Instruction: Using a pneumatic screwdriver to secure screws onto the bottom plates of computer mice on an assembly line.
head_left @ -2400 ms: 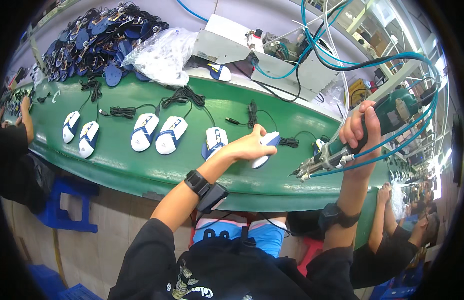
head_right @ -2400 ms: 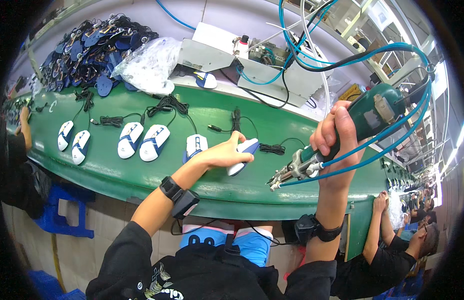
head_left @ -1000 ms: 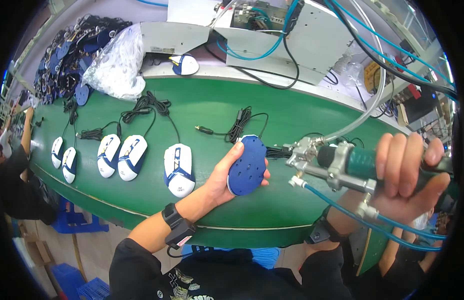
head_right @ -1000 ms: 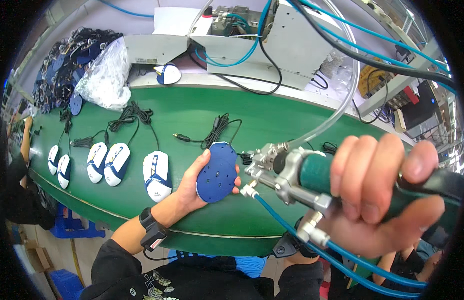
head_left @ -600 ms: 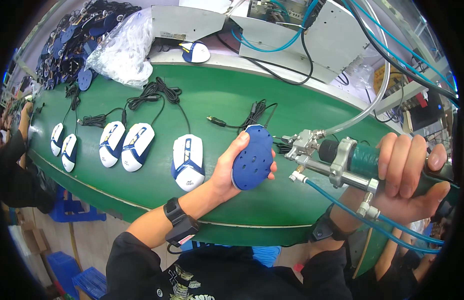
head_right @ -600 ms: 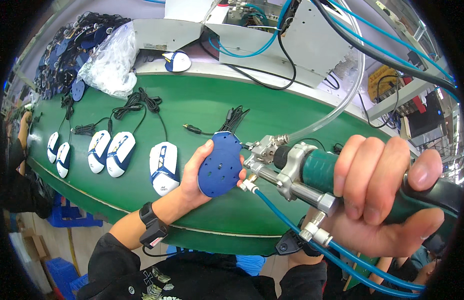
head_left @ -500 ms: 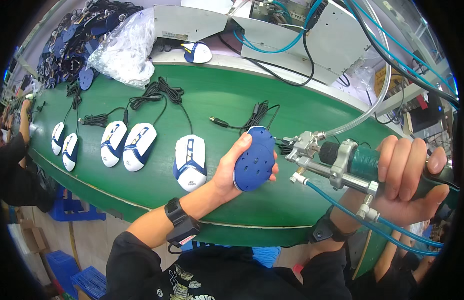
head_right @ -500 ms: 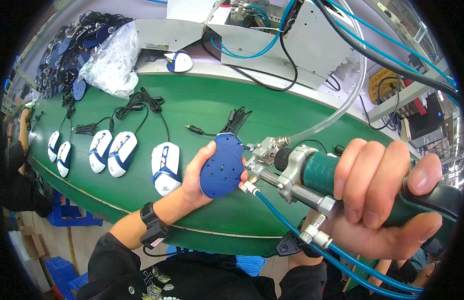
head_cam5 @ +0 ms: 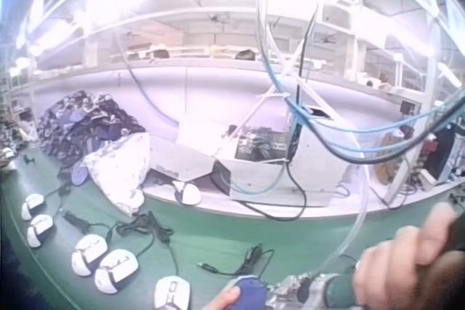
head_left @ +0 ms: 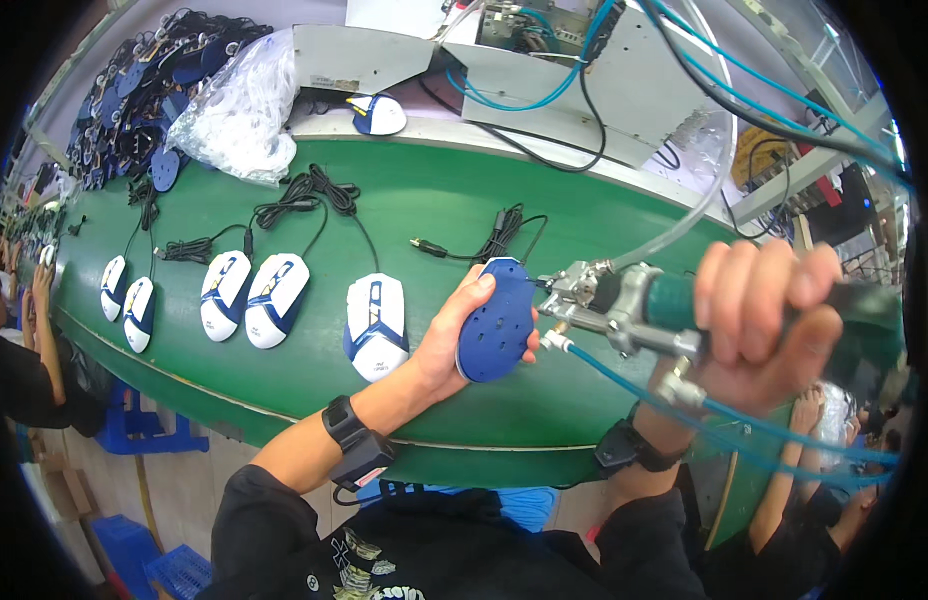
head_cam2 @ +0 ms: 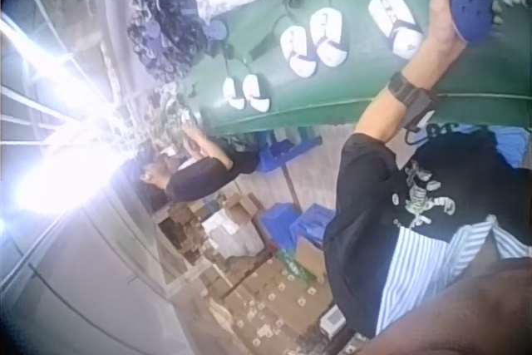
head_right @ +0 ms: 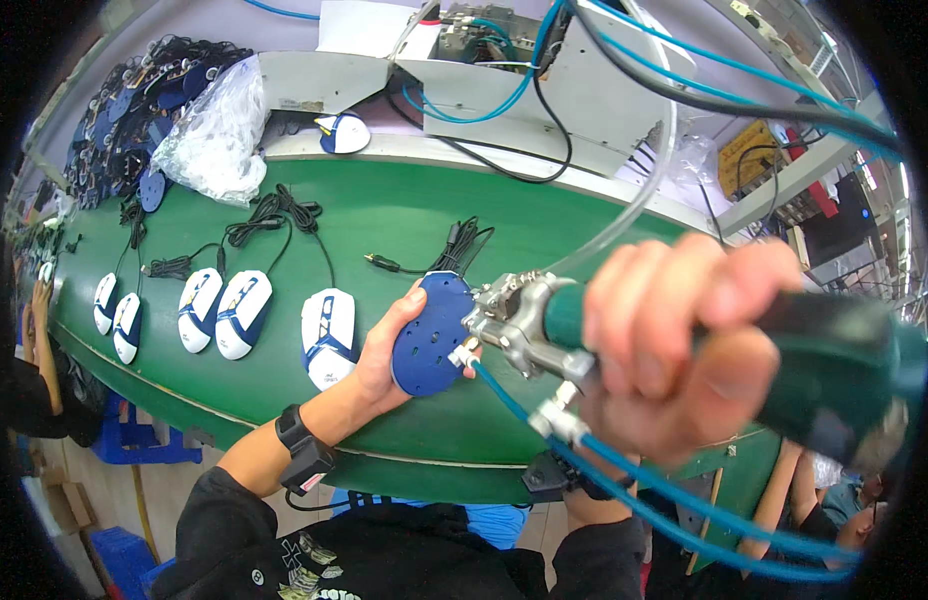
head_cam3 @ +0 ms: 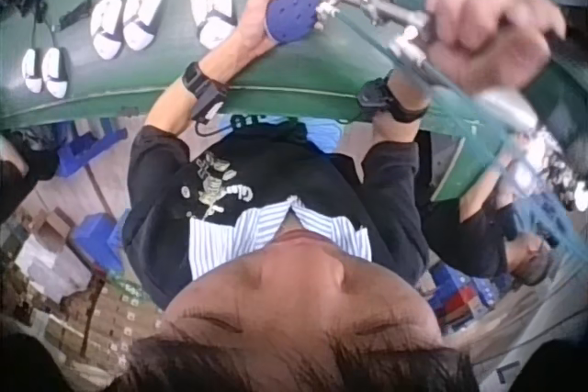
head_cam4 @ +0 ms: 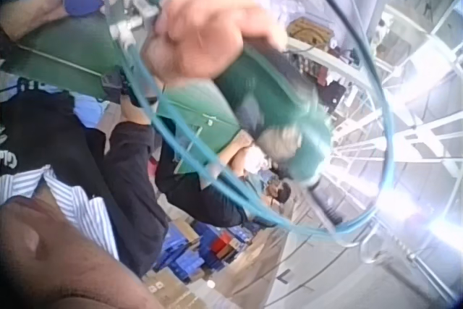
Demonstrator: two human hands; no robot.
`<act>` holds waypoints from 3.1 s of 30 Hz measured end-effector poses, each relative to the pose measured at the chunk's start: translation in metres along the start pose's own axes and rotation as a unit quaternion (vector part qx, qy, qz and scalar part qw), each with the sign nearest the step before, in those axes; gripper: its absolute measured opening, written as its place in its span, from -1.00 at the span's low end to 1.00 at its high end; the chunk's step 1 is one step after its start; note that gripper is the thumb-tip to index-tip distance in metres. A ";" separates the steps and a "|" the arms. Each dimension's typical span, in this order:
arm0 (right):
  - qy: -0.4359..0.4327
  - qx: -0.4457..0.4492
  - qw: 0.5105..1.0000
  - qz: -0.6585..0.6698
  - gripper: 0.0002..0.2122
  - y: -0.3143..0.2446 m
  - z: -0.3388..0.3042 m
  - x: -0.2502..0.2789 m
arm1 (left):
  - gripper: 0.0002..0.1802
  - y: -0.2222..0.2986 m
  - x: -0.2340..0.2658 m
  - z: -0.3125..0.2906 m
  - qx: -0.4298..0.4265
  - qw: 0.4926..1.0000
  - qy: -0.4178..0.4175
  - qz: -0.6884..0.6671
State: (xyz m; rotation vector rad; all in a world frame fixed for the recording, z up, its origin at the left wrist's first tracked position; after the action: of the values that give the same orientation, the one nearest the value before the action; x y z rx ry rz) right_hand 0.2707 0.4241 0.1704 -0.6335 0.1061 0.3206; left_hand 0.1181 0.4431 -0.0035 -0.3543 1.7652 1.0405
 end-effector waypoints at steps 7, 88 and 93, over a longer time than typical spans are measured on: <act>-0.042 -0.027 0.999 0.016 -0.74 -0.071 0.005 0.008 | -0.44 -0.006 0.022 -0.003 0.008 0.999 0.026 -0.046; -0.055 -0.102 0.993 0.025 -0.79 -0.049 -0.015 -0.067 | -0.46 0.002 0.017 -0.059 0.002 0.999 0.008 -0.036; -0.083 -0.099 0.991 0.044 -0.88 -0.093 -0.005 -0.081 | -0.49 0.001 0.017 -0.056 -0.013 0.998 0.008 -0.055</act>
State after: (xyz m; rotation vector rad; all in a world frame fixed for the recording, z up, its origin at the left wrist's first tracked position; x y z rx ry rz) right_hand 0.2248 0.3298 0.2344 -0.7968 -0.0592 0.4709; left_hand 0.0749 0.4039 -0.0116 -0.4713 1.7293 0.9850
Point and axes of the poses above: each hand's wrist, its own z-axis towards the middle knuckle, its own x-axis out of the back of the hand, y = z × x, the point moved 2 cm from there along z, towards the middle knuckle, and after that the axes turned 1 degree about -z, right-handed, at the moved point
